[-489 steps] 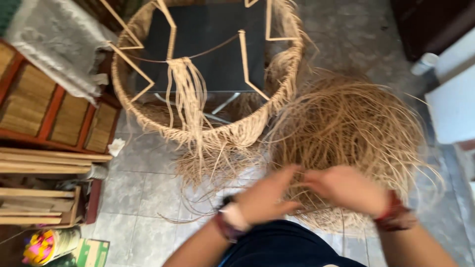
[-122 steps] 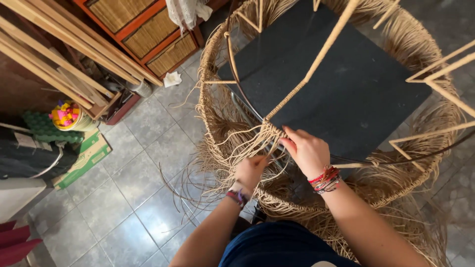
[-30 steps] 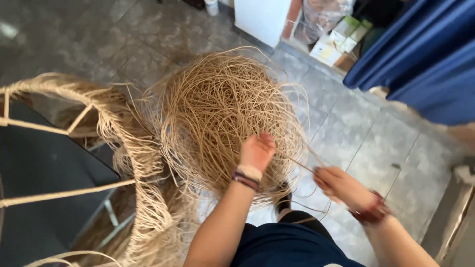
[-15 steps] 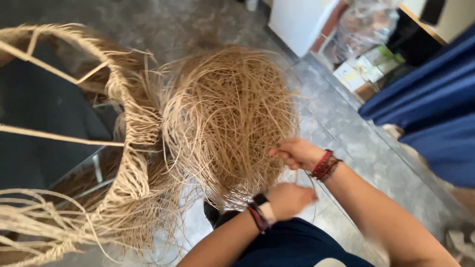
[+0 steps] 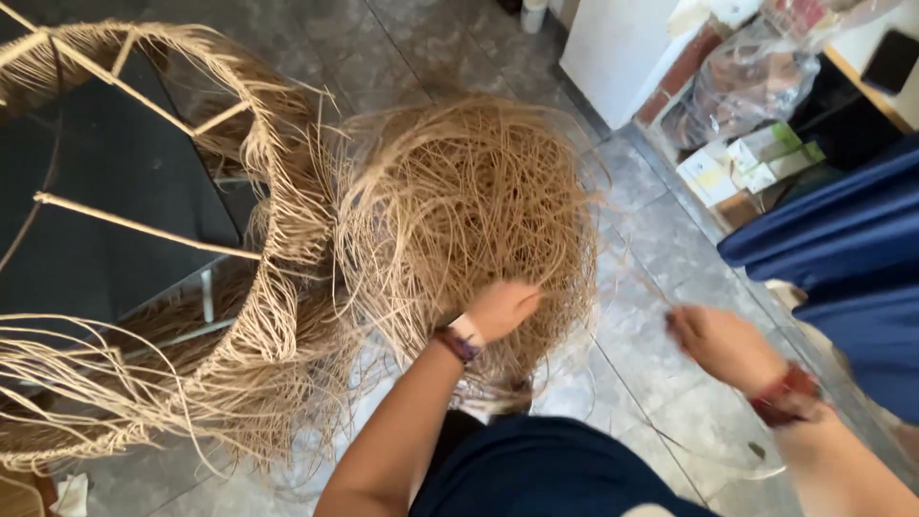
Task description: Weaving straw strands onto a circular frame to create a decorative furniture item
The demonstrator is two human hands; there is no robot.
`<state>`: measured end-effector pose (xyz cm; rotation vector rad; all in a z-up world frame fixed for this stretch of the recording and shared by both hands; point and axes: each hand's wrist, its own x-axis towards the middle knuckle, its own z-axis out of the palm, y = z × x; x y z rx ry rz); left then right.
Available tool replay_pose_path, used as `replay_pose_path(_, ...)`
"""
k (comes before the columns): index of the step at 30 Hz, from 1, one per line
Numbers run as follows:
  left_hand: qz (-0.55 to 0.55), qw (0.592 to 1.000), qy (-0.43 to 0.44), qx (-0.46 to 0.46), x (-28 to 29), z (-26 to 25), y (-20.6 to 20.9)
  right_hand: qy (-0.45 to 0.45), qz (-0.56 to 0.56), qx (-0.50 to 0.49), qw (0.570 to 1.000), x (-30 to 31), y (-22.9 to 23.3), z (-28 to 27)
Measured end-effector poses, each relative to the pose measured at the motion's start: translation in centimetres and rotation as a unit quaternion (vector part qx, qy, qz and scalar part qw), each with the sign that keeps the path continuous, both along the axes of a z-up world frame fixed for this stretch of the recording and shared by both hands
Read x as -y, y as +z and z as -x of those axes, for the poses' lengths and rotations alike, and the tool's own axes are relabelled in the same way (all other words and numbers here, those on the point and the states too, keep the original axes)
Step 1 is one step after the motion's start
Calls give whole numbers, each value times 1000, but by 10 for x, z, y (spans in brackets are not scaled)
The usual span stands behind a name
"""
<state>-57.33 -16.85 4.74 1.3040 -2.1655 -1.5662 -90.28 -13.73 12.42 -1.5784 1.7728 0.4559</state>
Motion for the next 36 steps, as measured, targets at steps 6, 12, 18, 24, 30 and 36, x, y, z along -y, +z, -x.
replay_pose_path(6,318,937,-48,139,4,52,93,80,161,96,979,7,0,-71)
replay_pose_path(12,48,995,2,-83,26,-36,78,-47,75,197,976,-11,49,-18)
replay_pose_path(18,81,994,42,-59,17,7,113,17,114,192,975,-11,53,-57)
replay_pose_path(24,123,987,-56,-92,28,-5,116,29,131,199,971,-13,53,-37)
replay_pose_path(30,99,991,61,65,27,-6,92,80,80,105,988,-14,38,-23)
replay_pose_path(36,266,956,-36,-114,13,38,122,45,184,250,950,-8,35,-49)
